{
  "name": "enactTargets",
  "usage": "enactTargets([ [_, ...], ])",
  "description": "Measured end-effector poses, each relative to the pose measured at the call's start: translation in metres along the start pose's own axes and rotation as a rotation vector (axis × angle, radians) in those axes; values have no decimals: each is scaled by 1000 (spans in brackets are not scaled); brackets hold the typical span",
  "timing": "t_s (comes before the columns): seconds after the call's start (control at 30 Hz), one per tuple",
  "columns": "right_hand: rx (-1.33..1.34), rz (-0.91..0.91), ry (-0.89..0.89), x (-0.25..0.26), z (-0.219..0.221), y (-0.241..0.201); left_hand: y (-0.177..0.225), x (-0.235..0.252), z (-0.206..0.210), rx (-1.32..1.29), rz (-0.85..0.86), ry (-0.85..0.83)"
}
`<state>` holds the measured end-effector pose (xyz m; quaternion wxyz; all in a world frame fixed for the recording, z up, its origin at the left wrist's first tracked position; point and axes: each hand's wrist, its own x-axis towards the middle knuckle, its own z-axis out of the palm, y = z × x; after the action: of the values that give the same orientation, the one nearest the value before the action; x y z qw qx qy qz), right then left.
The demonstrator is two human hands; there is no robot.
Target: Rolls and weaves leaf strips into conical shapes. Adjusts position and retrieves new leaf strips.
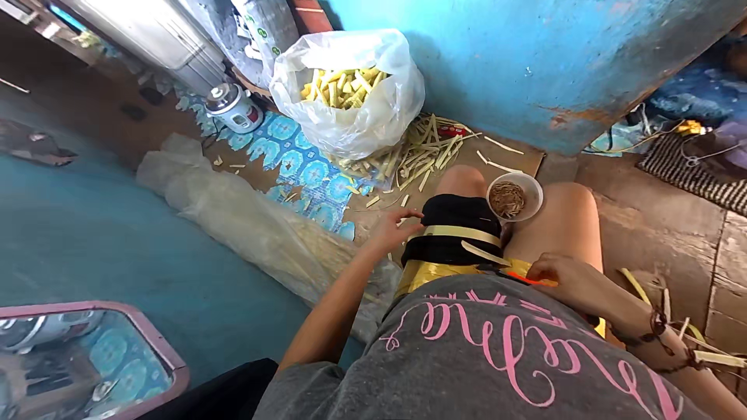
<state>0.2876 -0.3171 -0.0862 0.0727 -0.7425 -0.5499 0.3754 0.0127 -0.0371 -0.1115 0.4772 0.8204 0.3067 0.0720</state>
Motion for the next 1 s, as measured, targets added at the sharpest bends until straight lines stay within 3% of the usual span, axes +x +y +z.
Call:
enactTargets([
  [0.13,39,-16,-50,-4,1,2,13,11,23,207,0,-171],
  [0.3,180,-193,206,-7,-21,-12,66,6,4,213,242,-38],
  [0.47,125,-335,345,14,-36,-44,46,26,40,452,135,-191],
  [0.57,129,-366,411,21,-37,-53,76,19,27,428,155,-182],
  [0.77,99,-332,585,24,-42,-78,132,-1,-6,230,567,109],
  [0.9,-164,-219,870,12,-68,-78,129,15,-40,222,513,510],
  [1.0,-204,-210,838,7,-71,-96,145,10,-6,376,579,526],
])
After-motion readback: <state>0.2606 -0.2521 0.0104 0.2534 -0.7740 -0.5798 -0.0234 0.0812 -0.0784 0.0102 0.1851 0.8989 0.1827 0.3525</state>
